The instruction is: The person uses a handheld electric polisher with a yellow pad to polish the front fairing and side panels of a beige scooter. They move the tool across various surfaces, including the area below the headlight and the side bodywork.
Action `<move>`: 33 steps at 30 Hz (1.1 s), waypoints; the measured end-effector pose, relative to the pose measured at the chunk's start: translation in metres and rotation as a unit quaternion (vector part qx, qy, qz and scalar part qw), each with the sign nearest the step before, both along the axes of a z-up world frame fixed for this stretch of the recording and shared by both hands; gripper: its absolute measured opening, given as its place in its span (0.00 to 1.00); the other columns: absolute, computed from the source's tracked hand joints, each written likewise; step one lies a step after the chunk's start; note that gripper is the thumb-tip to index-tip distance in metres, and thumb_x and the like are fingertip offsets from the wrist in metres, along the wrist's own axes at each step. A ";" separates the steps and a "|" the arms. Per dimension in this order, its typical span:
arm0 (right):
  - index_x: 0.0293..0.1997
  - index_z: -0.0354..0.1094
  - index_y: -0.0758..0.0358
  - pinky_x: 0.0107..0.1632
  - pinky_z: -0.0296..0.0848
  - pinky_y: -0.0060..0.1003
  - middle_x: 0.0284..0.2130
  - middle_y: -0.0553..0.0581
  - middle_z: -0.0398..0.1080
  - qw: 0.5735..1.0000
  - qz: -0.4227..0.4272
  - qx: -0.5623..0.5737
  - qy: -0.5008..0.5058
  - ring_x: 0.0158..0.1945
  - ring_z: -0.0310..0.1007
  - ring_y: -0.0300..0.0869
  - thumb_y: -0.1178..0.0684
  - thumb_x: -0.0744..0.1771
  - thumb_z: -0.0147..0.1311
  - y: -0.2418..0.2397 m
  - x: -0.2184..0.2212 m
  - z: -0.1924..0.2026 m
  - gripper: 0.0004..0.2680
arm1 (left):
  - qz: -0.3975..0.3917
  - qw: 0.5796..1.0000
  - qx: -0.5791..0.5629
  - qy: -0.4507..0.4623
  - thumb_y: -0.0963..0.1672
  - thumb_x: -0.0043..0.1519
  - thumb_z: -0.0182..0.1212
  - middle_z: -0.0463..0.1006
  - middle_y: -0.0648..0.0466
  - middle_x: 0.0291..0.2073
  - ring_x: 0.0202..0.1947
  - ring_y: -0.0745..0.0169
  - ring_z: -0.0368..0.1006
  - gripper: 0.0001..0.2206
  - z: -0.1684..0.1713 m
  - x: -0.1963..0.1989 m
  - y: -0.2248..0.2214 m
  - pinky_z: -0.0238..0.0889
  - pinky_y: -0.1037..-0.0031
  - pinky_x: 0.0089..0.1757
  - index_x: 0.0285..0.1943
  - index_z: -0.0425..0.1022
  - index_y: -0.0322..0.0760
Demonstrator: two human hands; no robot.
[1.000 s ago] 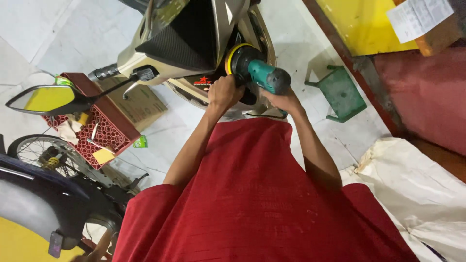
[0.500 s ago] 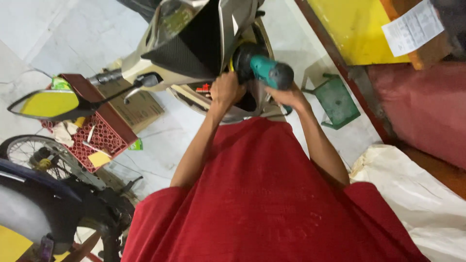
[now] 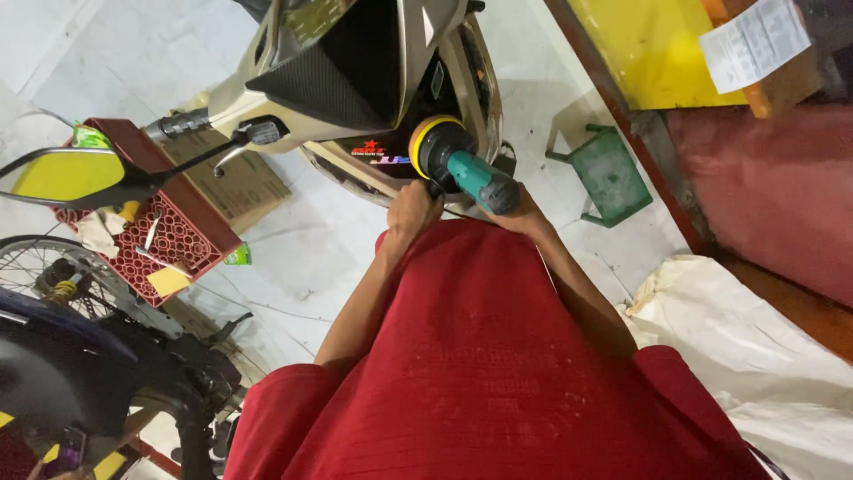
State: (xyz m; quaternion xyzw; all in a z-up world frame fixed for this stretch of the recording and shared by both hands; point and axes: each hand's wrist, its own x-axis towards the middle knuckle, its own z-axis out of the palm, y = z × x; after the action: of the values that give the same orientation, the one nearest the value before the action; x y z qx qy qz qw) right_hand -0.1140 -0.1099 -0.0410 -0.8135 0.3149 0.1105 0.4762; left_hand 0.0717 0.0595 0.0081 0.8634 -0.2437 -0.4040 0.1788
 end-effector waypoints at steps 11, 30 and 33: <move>0.60 0.67 0.63 0.56 0.74 0.42 0.51 0.62 0.76 0.998 0.008 0.008 -0.063 0.55 0.77 0.50 0.53 0.65 0.61 0.017 -0.037 -0.007 0.17 | -0.023 0.998 -0.001 0.062 0.51 0.56 0.63 0.81 0.34 0.38 0.42 0.32 0.79 0.17 -0.048 -0.040 0.010 0.72 0.49 0.44 0.44 0.82 0.35; 0.59 0.68 0.65 0.57 0.72 0.48 0.50 0.69 0.75 0.992 0.040 -0.104 -0.063 0.56 0.74 0.57 0.48 0.64 0.67 -0.033 0.016 -0.018 0.20 | 0.016 0.999 -0.046 0.008 0.52 0.54 0.63 0.80 0.32 0.42 0.46 0.29 0.75 0.22 0.034 0.029 -0.037 0.66 0.47 0.48 0.50 0.80 0.34; 0.59 0.66 0.65 0.58 0.73 0.45 0.48 0.66 0.76 0.991 -0.010 -0.014 -0.136 0.55 0.76 0.53 0.48 0.63 0.63 -0.044 0.028 -0.002 0.20 | -0.026 0.999 -0.017 -0.026 0.52 0.58 0.62 0.81 0.31 0.43 0.47 0.31 0.78 0.21 0.015 0.036 -0.048 0.71 0.51 0.49 0.46 0.81 0.30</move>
State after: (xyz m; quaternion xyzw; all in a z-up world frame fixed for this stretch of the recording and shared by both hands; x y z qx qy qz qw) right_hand -0.0857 -0.1538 -0.0427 -0.8241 0.2570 -0.0106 0.5047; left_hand 0.1076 0.0119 0.0227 0.8637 -0.2773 -0.3822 0.1765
